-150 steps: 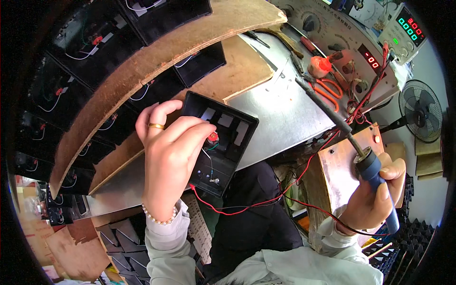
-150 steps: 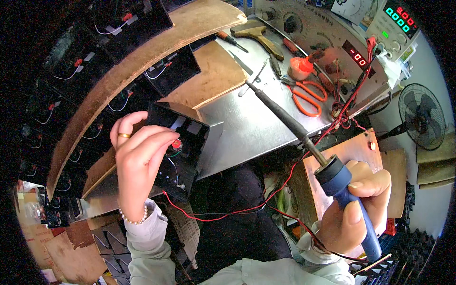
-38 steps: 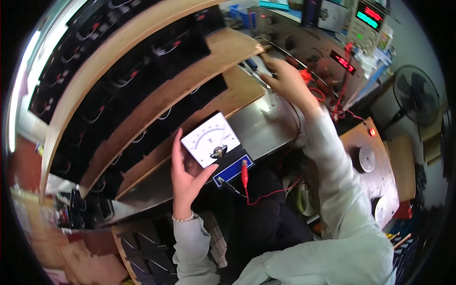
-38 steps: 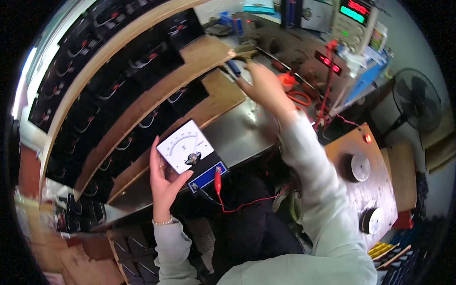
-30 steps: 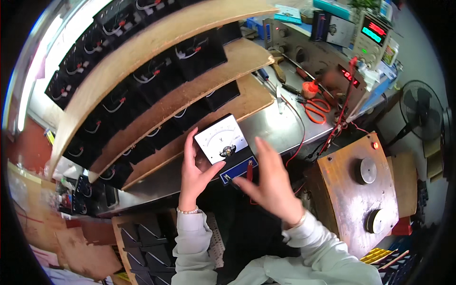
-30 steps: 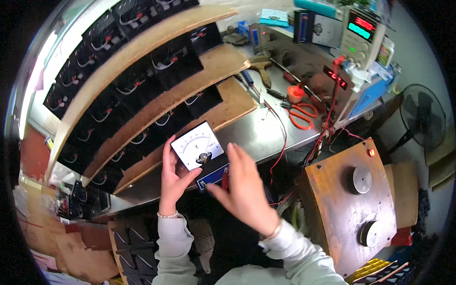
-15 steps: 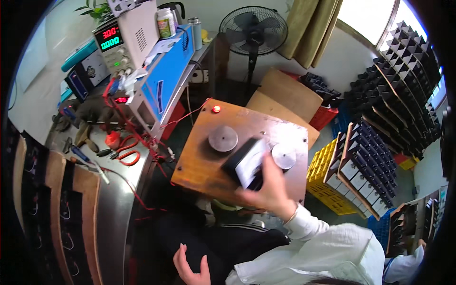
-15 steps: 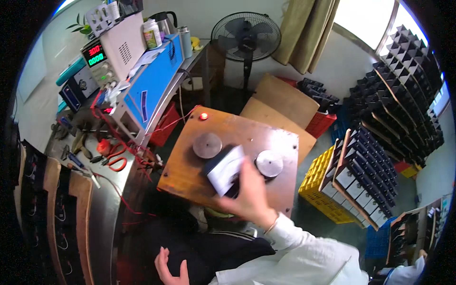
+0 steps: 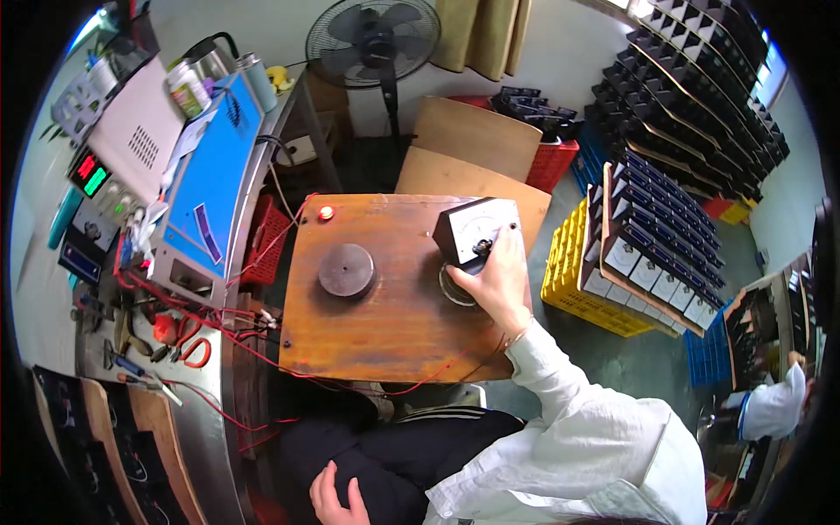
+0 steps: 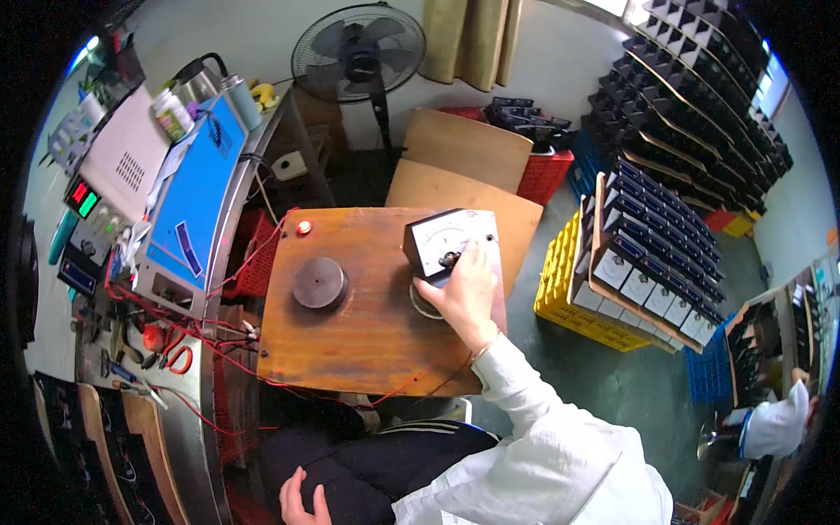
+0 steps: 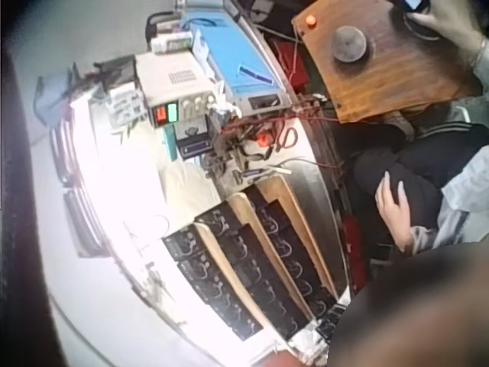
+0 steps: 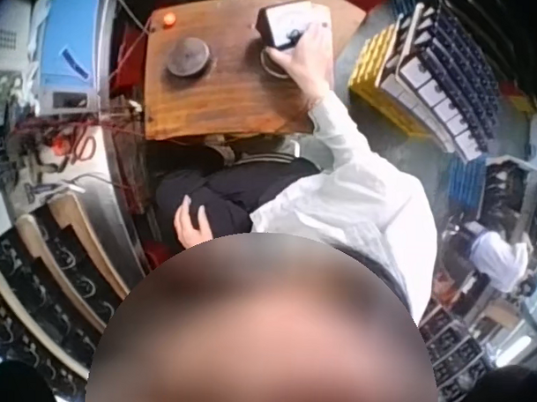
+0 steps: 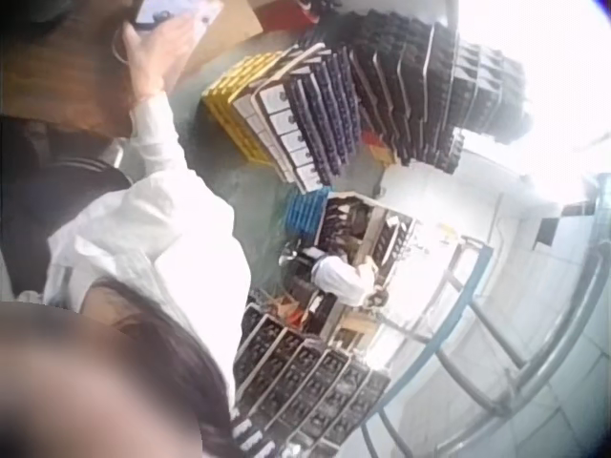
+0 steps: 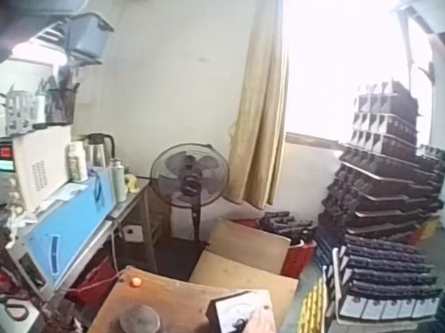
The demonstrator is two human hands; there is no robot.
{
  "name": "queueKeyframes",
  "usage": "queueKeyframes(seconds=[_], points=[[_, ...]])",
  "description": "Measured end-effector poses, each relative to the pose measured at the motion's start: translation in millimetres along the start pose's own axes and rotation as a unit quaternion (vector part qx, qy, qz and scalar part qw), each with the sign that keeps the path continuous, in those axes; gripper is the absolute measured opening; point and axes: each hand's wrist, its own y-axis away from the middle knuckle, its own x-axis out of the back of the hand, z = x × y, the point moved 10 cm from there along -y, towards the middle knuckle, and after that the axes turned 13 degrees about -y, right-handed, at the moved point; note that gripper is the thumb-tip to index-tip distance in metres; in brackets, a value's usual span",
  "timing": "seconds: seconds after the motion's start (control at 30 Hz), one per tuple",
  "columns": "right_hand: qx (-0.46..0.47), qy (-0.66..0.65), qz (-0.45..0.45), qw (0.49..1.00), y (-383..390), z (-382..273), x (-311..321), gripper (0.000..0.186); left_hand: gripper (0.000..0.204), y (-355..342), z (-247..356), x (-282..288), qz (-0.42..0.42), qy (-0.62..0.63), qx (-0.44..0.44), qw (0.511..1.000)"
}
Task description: Testing and soldering electronic units at a workshop station.
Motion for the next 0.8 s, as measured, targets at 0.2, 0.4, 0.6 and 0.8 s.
queueKeyframes(seconds=[0.2,0.4,0.6,0.8], points=[[-0.006,0.009,0.017,1.000,5.1,2.9,-5.0,0.117,0.038,15.3,-5.9,-36.9,-0.099,-0.007,-0.055,0.994],[-0.011,0.010,0.017,1.000,7.0,0.6,-6.3,0.118,0.038,23.5,-12.6,-32.4,-0.106,-0.015,-0.016,0.994],[-0.021,0.006,0.010,1.000,7.2,1.1,-6.7,0.116,0.040,22.1,-11.1,-29.7,-0.113,-0.019,-0.007,0.993],[-0.005,0.008,0.017,1.000,4.8,2.4,-2.2,0.116,0.032,23.2,-9.1,-31.9,-0.097,-0.015,-0.021,0.995]])
